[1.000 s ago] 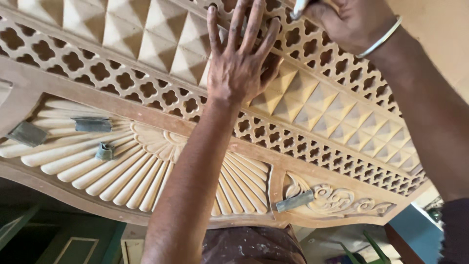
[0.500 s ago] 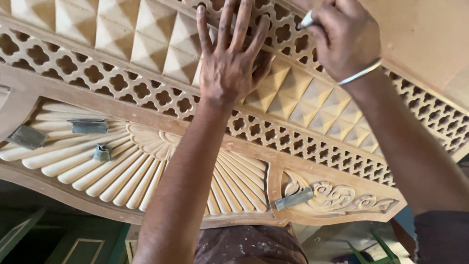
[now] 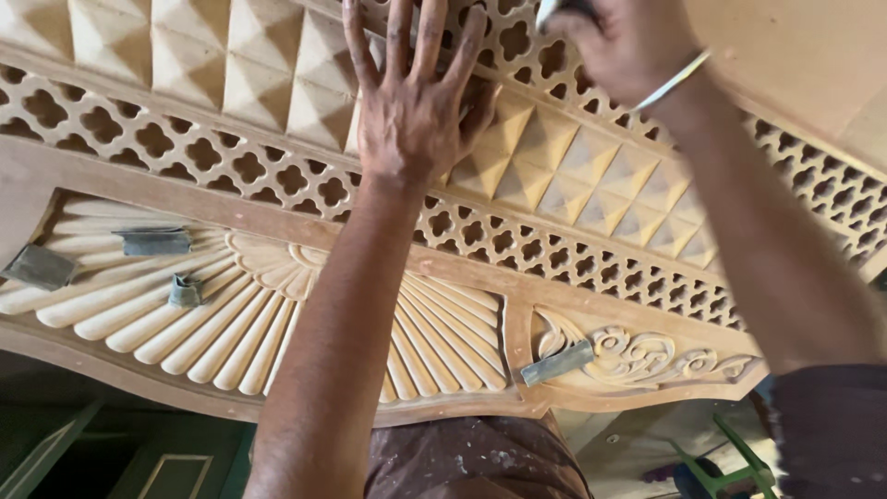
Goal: The person sands a large, intricately carved wooden panel using a sanding block. They systematically rub the block over the raised geometric patterns and lattice work, moving across different sections of the panel.
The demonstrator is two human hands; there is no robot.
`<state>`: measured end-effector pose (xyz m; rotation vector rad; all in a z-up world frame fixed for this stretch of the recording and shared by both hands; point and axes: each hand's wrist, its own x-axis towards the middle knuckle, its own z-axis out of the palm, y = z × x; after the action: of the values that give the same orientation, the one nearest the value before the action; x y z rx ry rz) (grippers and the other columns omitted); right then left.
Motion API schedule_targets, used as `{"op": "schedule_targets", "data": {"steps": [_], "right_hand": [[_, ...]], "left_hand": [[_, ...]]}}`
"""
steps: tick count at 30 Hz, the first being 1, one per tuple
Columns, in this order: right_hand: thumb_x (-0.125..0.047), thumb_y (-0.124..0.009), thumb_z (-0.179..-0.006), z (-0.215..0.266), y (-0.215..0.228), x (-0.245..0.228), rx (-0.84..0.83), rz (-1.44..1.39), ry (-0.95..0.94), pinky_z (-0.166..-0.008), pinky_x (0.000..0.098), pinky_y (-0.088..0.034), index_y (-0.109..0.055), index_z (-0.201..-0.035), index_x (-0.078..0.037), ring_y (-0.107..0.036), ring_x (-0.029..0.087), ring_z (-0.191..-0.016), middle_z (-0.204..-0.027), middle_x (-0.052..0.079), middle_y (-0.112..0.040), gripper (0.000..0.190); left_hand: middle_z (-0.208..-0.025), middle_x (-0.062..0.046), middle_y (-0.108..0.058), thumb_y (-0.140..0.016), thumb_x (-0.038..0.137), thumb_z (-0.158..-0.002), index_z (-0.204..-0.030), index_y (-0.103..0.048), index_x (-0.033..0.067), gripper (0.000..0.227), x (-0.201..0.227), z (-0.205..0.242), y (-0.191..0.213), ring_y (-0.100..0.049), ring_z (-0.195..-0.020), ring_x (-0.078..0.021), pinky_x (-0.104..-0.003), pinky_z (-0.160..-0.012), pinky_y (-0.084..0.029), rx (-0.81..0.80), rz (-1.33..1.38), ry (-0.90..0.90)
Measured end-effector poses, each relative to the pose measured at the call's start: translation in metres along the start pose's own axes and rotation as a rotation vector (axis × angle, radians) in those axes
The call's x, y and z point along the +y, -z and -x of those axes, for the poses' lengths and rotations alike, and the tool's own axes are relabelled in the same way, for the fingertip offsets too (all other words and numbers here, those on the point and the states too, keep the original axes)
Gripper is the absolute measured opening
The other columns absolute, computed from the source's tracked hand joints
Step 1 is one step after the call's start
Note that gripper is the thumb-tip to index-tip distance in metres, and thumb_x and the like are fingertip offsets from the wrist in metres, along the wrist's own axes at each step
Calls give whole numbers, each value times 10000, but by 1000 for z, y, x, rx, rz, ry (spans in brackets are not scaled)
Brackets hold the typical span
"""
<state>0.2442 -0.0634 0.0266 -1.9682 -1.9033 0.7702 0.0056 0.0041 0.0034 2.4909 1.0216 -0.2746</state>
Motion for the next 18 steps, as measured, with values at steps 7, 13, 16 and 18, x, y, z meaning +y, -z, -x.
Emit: {"op": "schedule_targets", "data": {"steps": [7,13,16,18], "right_hand": [[-117,-720,-1035,36,1,-3,127,-115,19,-688,357,-542,-617,-1027,13,-660,251,-785,-917,127,-671,166],[-25,-702,-1099,40,-35,2,305,121,101,-690,380,-540,-597,-1060,-24,-641,268,-766,-909,114,-643,112],[2,-674,-1061,35,-31,-11,318,14,78,-756,422,-531,-569,-1063,-1,-651,319,-844,-944,157,-634,105],[-14,-691,-1033,32,-29,-20,278,43,53,-741,448,-513,-573,-1051,10,-643,348,-829,-926,181,-631,122]], "left_hand": [[-1713,-110,-135,-383,712,-1019,-1644,-192,325,759,3,2,1,-117,-1576,-385,-719,-1202,35,-31,16,25],[-1717,-144,-163,-419,700,-1080,-1661,-224,316,723,0,2,2,-135,-1582,-402,-726,-1219,7,45,12,-6],[-1690,-157,-205,-440,695,-1064,-1645,-232,319,723,1,1,-1,-152,-1554,-420,-736,-1190,-8,61,7,-14],[-1695,-149,-245,-446,693,-1076,-1652,-228,310,725,0,2,-2,-173,-1570,-400,-734,-1214,-20,89,-13,-23]]}}
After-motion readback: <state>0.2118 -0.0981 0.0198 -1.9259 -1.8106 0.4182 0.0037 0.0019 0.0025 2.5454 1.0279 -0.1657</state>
